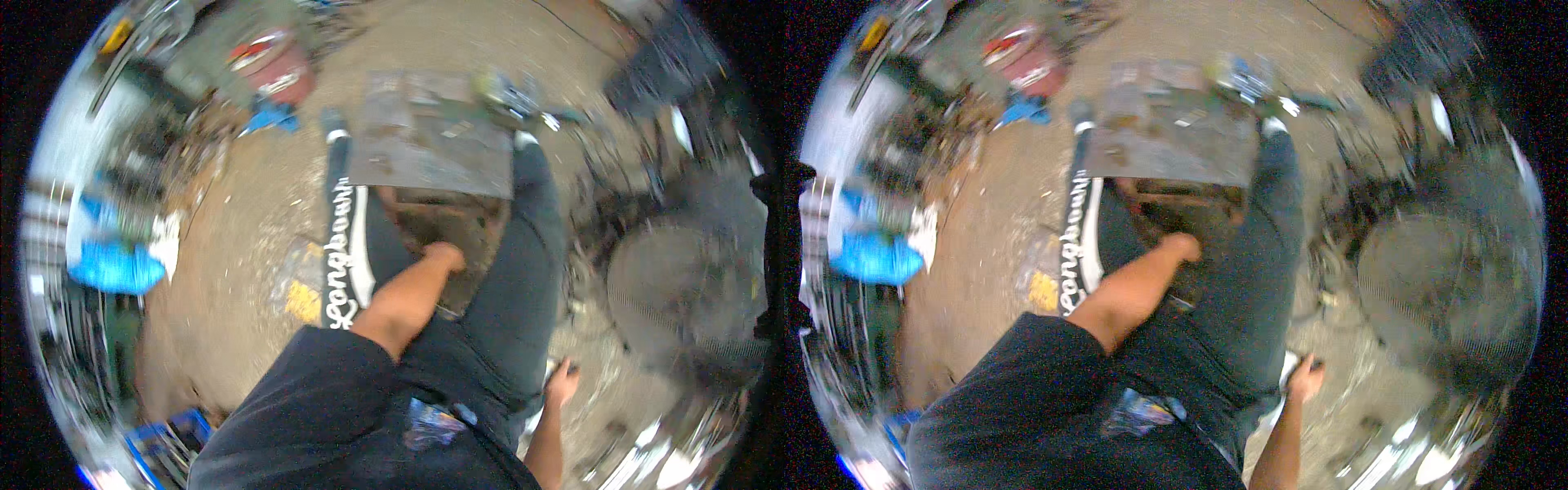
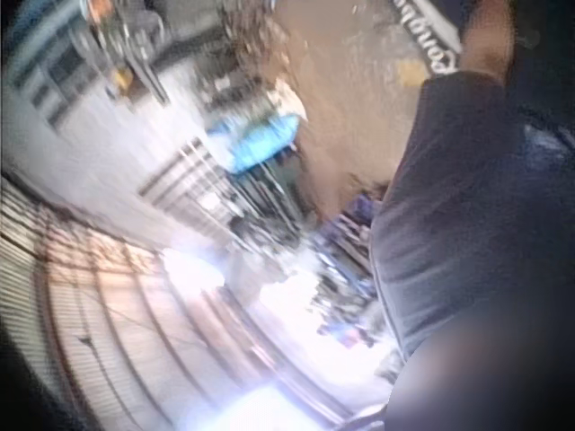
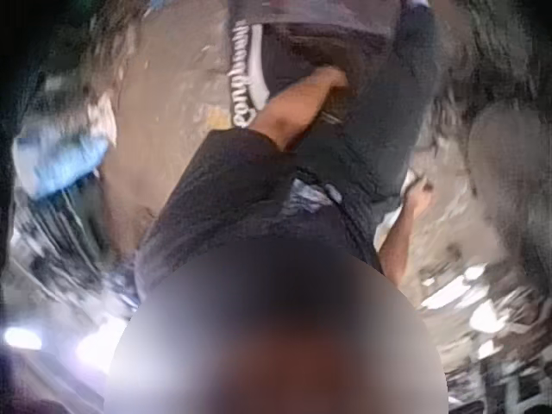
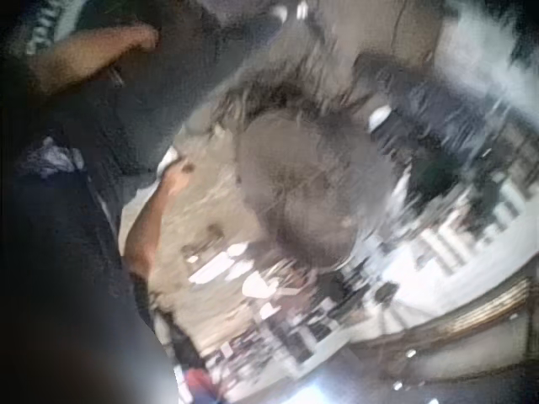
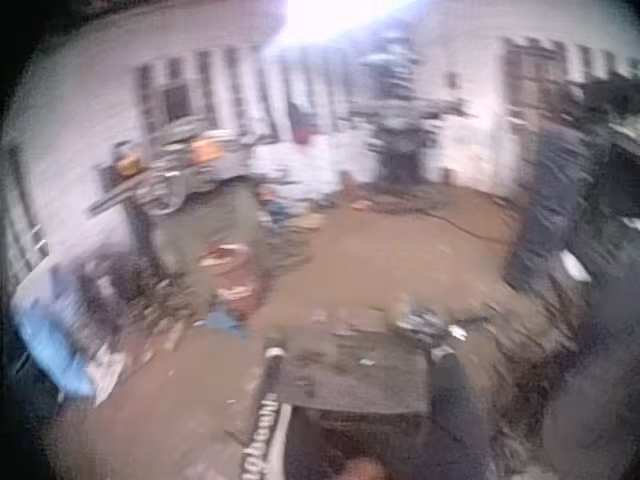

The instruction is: The person sits on the floor and uses a screwdriver to loosen and remove a bolt from a metal part clamped in a bench vise. They then remove the part, inspect it, and place it back in the vise to continue working.

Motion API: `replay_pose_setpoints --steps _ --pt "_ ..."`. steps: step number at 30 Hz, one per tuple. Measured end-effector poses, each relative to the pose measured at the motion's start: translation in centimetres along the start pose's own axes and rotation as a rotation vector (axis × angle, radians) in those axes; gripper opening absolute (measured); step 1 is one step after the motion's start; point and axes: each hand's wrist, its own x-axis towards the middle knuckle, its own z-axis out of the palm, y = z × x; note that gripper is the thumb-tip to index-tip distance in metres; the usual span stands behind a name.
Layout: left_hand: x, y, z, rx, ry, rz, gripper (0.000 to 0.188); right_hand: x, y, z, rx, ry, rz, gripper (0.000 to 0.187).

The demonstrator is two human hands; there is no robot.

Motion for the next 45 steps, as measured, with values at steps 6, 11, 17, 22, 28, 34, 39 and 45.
replay_pose_setpoints --steps 6,11,17,22,28,34,39,45 --pt "0.0 3.2 -0.1 -0.155 -0.034 0.115 0.047 2.0 1.2 0.4 -0.051 -0.064 0.076 0.063" --pt "2.4 4.6 -0.2 -0.077 0.010 0.201 0.042 4.2 -2.0 -0.6 0.037 -0.122 -0.035 0.049" --pt "5.0 6.8 -2.5 -0.080 0.060 0.255 0.040 7.5 -17.7 -5.3 0.408 -0.179 -0.212 0.051" --pt "7.3 7.1 -3.4 -0.173 0.159 0.320 0.033 8.5 -33.6 -3.8 0.278 -0.197 -0.528 0.058" --pt "6.3 4.1 -4.5 -0.224 0.129 0.431 0.029 8.2 -37.4 6.2 -0.431 -0.068 -0.869 0.077" --pt "8.0 4.0 -4.0 -0.263 0.168 0.352 0.033 11.0 -34.3 10.8 -0.550 -0.203 -0.640 0.102" --pt "9.4 6.0 -4.7 -0.213 0.152 0.469 0.036 11.1 -34.1 9.5 -0.324 -0.439 -0.745 0.081" --pt "8.3 6.0 -8.3 -0.252 0.208 0.454 0.037 6.1 -36.2 9.9 -0.435 -0.390 -0.825 0.078"
